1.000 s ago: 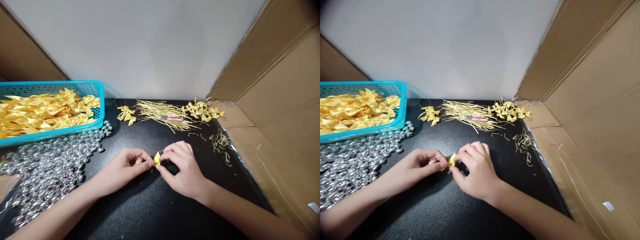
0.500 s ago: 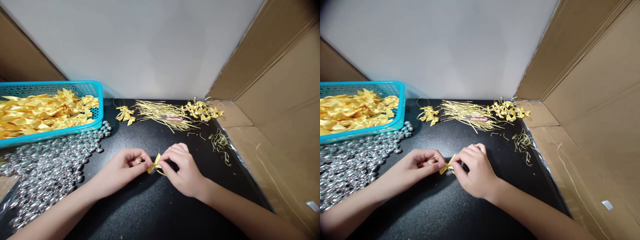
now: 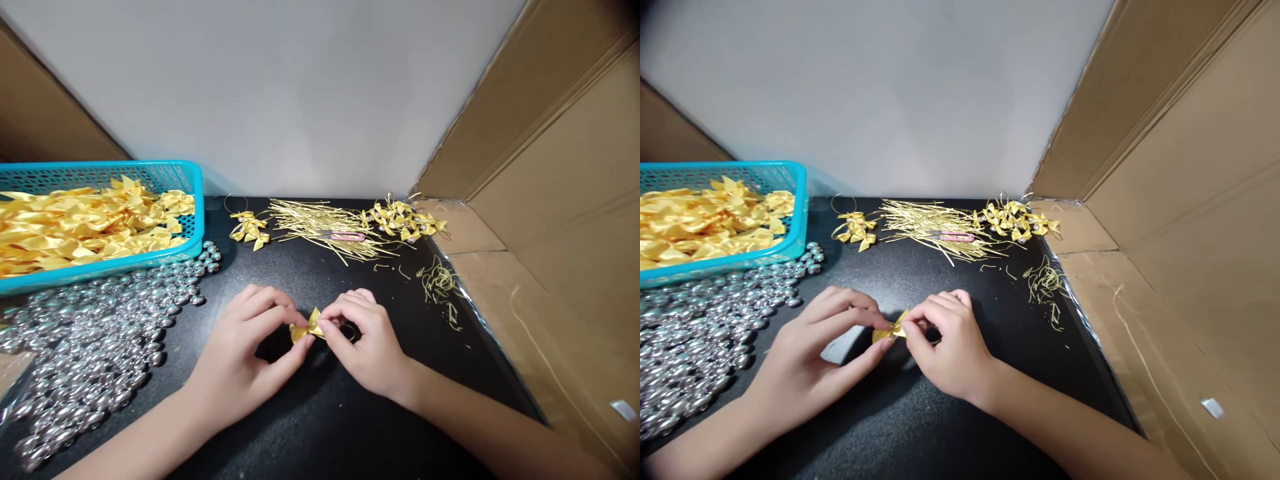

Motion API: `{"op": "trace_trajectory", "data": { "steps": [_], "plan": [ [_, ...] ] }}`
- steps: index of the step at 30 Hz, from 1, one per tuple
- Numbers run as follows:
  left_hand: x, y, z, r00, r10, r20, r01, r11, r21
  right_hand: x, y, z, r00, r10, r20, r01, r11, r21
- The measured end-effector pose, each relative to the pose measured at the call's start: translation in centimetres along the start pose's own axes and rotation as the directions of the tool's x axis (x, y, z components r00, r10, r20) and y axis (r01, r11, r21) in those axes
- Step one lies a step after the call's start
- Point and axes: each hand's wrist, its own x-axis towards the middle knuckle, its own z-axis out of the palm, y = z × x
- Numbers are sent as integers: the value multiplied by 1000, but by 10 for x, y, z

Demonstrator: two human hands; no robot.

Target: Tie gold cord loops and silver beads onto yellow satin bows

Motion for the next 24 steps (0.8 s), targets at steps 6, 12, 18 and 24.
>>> {"op": "trace_trajectory", "data": {
  "steps": [6,12,18,24],
  "plan": [
    [-1,6,0,996,-44,74,47,998,-39,-5,5,-4,960,-279,-29,270,946,-182],
    [-7,1,3,997,48,62,-46,998,-39,-9,8,-3,921,-388,-9,372,889,-265],
    [-8,1,5,999,15,40,-11,996,-91,-4,2,-7,968,-251,-26,250,967,-49],
    [-4,-2,6,989,-95,113,114,977,-183,13,10,-17,996,-56,68,40,975,218]
  ]
}}
